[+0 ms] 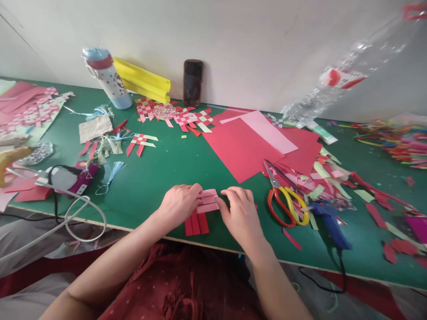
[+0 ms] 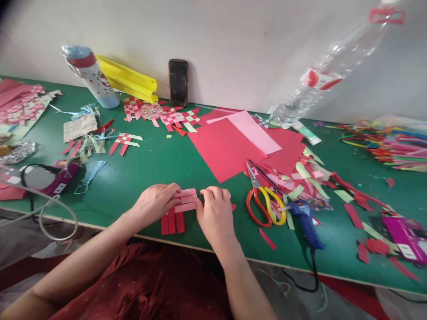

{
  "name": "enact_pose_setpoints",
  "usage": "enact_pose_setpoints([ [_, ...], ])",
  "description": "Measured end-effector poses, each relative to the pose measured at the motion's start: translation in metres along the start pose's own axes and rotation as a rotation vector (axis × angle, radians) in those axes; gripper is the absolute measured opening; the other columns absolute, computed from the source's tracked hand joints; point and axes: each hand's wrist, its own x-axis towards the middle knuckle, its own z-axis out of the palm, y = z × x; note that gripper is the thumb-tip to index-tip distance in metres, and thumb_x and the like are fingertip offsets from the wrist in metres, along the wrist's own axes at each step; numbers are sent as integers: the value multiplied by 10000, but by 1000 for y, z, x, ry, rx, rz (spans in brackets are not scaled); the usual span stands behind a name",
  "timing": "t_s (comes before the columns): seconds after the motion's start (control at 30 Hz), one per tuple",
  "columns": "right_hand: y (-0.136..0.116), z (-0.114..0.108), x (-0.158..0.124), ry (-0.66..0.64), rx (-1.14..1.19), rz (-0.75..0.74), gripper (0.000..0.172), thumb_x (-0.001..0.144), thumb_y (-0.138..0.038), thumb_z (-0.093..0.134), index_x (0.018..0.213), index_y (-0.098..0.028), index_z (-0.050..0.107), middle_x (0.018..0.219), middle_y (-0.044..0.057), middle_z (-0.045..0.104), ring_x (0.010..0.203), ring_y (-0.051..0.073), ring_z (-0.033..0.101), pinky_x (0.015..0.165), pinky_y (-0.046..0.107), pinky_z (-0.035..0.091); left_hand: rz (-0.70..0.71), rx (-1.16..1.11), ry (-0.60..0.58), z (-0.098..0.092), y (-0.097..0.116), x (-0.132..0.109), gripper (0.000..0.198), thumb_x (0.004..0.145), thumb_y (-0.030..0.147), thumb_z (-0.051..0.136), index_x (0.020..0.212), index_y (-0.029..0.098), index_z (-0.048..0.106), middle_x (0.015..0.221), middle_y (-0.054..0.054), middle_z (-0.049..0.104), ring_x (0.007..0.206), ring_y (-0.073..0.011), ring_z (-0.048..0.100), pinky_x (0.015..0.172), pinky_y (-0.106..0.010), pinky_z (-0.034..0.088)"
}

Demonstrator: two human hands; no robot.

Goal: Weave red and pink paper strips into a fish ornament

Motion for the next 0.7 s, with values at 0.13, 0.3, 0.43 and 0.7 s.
enact_pose_setpoints([
  [0.13, -10, 3, 5, -44, -14, 51, 203, 922, -364, 542, 879, -194, 644, 948, 107, 635, 914, 273, 532, 850, 476, 412, -16, 10, -79, -9, 3, 5, 113, 923, 192, 496, 1028, 168, 528, 873, -73, 698, 823, -227, 681, 728, -319, 494],
  [0.3, -15, 6, 6, -80, 80, 88, 94, 886, -283, 584, 816, -223, 597, 973, 80, 656, 970, 285, 525, 870, 477, 412, 17, -32, -91, -9, 0, 3, 116, 883, 142, 481, 988, 170, 524, 861, -62, 674, 853, -229, 671, 755, -321, 495],
  [0.43, -17, 4, 7, -116, 182, 55, 82, 892, -229, 576, 811, -229, 559, 822, 39, 672, 841, 229, 583, 747, 357, 479, 12, -83, -51, -8, -3, 2, 219, 850, 109, 492, 1055, 172, 537, 969, -62, 623, 905, -207, 650, 798, -316, 503],
  [0.7, -25, -3, 5, -103, 309, 79, 121, 923, -260, 543, 804, -240, 555, 733, 5, 654, 720, 187, 622, 658, 302, 488, -27, -201, -16, -7, -7, 3, 198, 836, 166, 575, 1034, 173, 574, 1064, -63, 522, 838, -167, 613, 799, -314, 506],
])
